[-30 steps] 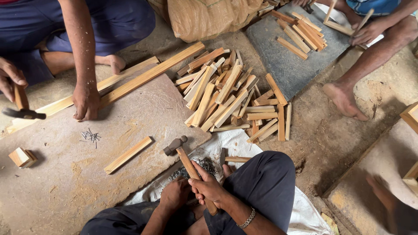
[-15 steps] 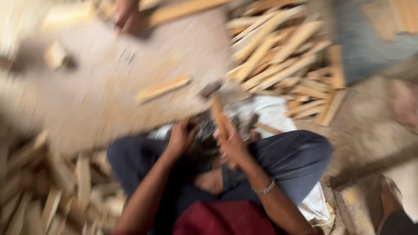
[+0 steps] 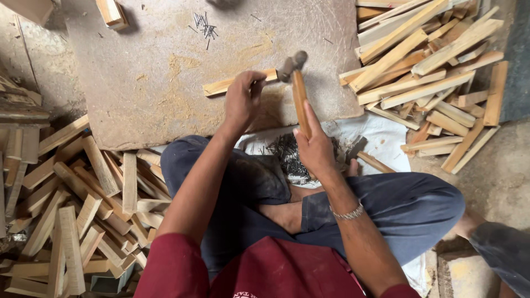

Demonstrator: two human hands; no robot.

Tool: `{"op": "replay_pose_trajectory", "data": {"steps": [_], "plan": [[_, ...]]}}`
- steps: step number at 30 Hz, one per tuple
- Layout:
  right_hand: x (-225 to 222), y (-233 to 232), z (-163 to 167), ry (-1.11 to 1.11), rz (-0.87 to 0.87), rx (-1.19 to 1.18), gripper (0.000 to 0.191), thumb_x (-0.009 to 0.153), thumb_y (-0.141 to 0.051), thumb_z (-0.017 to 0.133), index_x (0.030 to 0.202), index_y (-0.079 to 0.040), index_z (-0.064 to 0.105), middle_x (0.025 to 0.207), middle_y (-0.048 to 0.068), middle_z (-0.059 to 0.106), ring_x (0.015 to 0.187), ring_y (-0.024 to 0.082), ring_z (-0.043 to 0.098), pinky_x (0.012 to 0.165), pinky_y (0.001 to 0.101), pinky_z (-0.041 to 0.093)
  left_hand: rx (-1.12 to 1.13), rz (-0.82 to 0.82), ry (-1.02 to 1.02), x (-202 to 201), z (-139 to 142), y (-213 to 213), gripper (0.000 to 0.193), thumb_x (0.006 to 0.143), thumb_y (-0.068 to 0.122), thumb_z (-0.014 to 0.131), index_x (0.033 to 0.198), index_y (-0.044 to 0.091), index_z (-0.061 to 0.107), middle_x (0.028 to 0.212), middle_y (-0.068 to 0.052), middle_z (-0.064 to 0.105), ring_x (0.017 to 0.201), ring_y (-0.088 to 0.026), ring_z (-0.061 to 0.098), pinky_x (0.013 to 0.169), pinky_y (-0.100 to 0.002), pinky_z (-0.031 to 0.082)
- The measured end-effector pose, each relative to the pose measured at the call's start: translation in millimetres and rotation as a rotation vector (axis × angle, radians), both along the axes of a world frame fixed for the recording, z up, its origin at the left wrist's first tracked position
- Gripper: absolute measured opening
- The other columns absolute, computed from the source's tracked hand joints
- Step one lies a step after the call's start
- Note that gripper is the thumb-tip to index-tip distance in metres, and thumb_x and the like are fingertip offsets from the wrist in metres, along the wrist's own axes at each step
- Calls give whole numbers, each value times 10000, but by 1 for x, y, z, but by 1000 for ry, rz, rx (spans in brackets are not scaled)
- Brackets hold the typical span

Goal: The person sits on the floor and repeatedly hammers nails into small wooden blocks using a hammer. They pick up a block, place a nail, hammer it in, and then set the block aside, repeating this process continuously.

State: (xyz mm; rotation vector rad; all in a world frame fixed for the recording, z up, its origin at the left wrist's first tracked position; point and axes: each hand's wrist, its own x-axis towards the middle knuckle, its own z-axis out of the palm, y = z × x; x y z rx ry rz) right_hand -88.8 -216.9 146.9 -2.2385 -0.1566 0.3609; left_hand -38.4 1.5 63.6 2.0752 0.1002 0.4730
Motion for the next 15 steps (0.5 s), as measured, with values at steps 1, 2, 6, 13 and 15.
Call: {"op": "replay_pose_trajectory", "data": {"steps": [1, 2, 6, 13, 15], "plan": [[-1, -3, 0, -119, 39, 12, 733, 1003, -164, 633, 1645, -193, 280, 1483, 263, 576, 1280, 414, 627, 1019, 452, 530, -10, -19, -34, 9, -1, 2, 82, 984, 81, 695, 1059, 47, 705, 1002, -119, 738, 886, -255, 716, 783, -371, 568], [-3, -6, 2, -234, 79, 24, 746, 1022, -139, 644, 1666, -180, 270, 1470, 294, 588, 1265, 424, 645, 1000, 464, 547, -22, -40, -66, 17, -2, 3, 98, 985, 75, 692, 1079, 56, 710, 1028, -119, 743, 917, -257, 727, 809, -372, 580], [-15, -17, 15, 449, -217, 108, 803, 984, -146, 610, 1668, -293, 216, 757, 157, 605, 542, 211, 562, 445, 378, 486, 9, -77, 7, 40, -12, 2, 111, 986, 109, 715, 1093, 85, 731, 1033, -89, 774, 913, -224, 760, 809, -346, 613], [-18, -26, 26, 547, -279, 359, 812, 971, -112, 592, 1654, -263, 179, 673, 9, 543, 461, 63, 495, 363, 252, 448, 108, -83, 7, 47, -44, 3, 113, 994, 118, 695, 1080, 116, 768, 996, -52, 790, 851, -163, 760, 737, -299, 624], [-16, -27, 26, 567, -272, 399, 815, 976, -111, 580, 1657, -249, 155, 682, 7, 547, 472, 61, 507, 368, 247, 454, 128, -100, 11, 49, -50, 3, 92, 1027, 146, 683, 1080, 135, 757, 1000, -24, 788, 848, -115, 758, 703, -265, 633]]}}
